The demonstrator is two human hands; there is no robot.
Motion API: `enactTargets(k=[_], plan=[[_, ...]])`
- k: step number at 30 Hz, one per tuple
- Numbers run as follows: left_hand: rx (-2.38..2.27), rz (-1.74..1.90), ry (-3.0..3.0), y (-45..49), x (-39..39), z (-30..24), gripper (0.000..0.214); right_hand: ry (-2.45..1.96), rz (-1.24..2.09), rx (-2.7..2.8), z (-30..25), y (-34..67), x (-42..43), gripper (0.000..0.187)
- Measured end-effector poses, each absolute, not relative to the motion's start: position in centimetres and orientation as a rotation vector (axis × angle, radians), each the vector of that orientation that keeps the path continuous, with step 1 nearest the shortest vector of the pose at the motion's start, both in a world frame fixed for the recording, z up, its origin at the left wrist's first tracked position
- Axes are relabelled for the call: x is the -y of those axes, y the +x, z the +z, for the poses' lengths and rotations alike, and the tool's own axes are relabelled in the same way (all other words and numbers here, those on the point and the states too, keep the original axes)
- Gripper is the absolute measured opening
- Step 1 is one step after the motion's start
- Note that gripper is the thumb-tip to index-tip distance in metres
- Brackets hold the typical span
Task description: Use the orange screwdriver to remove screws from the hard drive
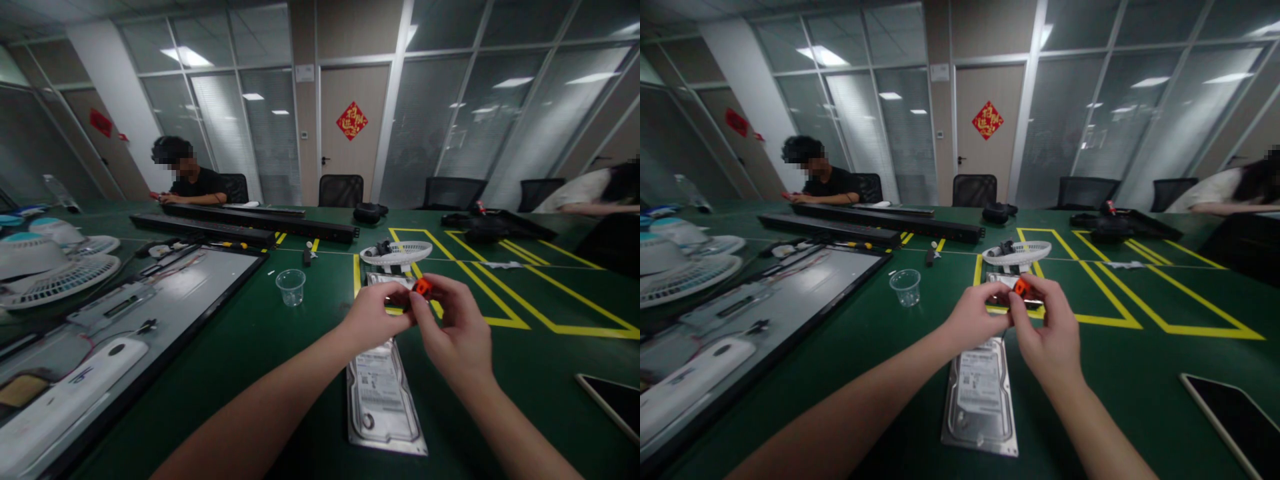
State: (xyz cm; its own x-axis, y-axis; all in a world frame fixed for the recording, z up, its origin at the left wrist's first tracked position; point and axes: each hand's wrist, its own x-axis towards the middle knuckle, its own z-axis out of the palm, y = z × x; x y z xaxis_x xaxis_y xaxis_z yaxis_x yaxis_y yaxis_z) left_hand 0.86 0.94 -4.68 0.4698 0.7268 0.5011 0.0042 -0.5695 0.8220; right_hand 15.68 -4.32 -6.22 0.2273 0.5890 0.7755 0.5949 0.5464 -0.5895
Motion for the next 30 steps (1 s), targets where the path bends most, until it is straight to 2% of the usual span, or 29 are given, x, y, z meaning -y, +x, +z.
enactTargets(k=[4, 9, 19, 30], plan=[[-0.625, 1.145, 1.974, 0.78, -0.91, -4.64, 0.008, -1.121, -0.041, 1.421, -6.07, 15.82, 4.42, 0.036], [-0.590, 1.098, 2.069, 0.80, -1.10, -4.75, 0.012, -1.057, 0.080, 1.466, -6.12, 15.73, 4.81, 0.045], [-0.593, 1.193, 2.014, 0.90, -0.96, -4.95, 0.014, -1.091, -0.024, 1.481, -6.04, 15.89, 4.44, 0.036], [-0.583, 1.170, 2.065, 0.86, -1.11, -4.90, 0.009, -1.082, 0.053, 1.473, -5.91, 15.56, 4.89, 0.038]])
